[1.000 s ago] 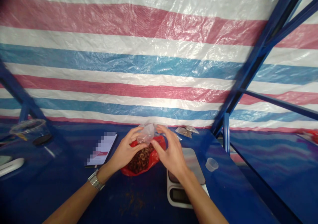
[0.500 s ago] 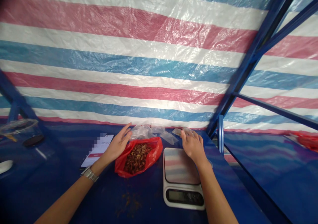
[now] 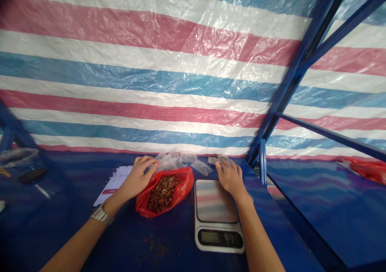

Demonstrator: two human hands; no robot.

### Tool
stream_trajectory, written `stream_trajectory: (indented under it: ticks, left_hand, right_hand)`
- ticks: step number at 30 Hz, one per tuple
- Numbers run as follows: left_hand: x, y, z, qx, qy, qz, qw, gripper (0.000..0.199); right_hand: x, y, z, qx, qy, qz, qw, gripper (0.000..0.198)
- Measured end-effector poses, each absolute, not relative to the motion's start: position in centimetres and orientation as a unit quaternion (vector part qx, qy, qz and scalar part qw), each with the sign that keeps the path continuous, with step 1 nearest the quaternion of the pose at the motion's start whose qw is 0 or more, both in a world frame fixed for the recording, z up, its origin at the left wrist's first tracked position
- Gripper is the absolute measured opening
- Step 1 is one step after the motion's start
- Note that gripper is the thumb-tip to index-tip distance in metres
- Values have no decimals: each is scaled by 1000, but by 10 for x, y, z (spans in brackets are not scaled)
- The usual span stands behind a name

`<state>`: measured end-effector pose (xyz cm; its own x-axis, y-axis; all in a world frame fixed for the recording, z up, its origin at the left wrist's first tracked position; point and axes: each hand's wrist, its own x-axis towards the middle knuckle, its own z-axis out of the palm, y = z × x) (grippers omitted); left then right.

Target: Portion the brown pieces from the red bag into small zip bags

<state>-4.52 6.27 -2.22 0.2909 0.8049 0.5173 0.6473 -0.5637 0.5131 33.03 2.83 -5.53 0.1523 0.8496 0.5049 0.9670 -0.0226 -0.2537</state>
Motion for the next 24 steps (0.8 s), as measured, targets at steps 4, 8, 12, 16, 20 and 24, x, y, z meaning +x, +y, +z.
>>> stream_trajectory:
  ticks: [4, 8, 12, 16, 20, 24]
  left_hand:
    - [-45, 59, -26, 818, 469, 298, 146, 45]
    - [-45, 59, -27, 797, 484, 300, 203, 52]
    - [-43, 55, -12, 773, 454, 397, 196, 48]
    - [-35, 36, 10, 764, 391, 461, 224, 37]
    - [-17, 10, 24, 779, 348, 442, 276, 29]
    - [-3, -3, 23, 765, 325, 435, 345, 23]
  right_hand:
    - [332, 29, -42, -689, -631, -99, 341, 44]
    - [335, 26, -23, -699, -573, -92, 418, 47]
    - [319, 18, -2, -647, -459, 72, 604, 47]
    - [278, 9, 15, -517, -449, 230, 691, 72]
    - [228, -3, 19, -426, -513, 328, 670, 75]
    - [191, -21, 16, -389, -594, 338, 618, 60]
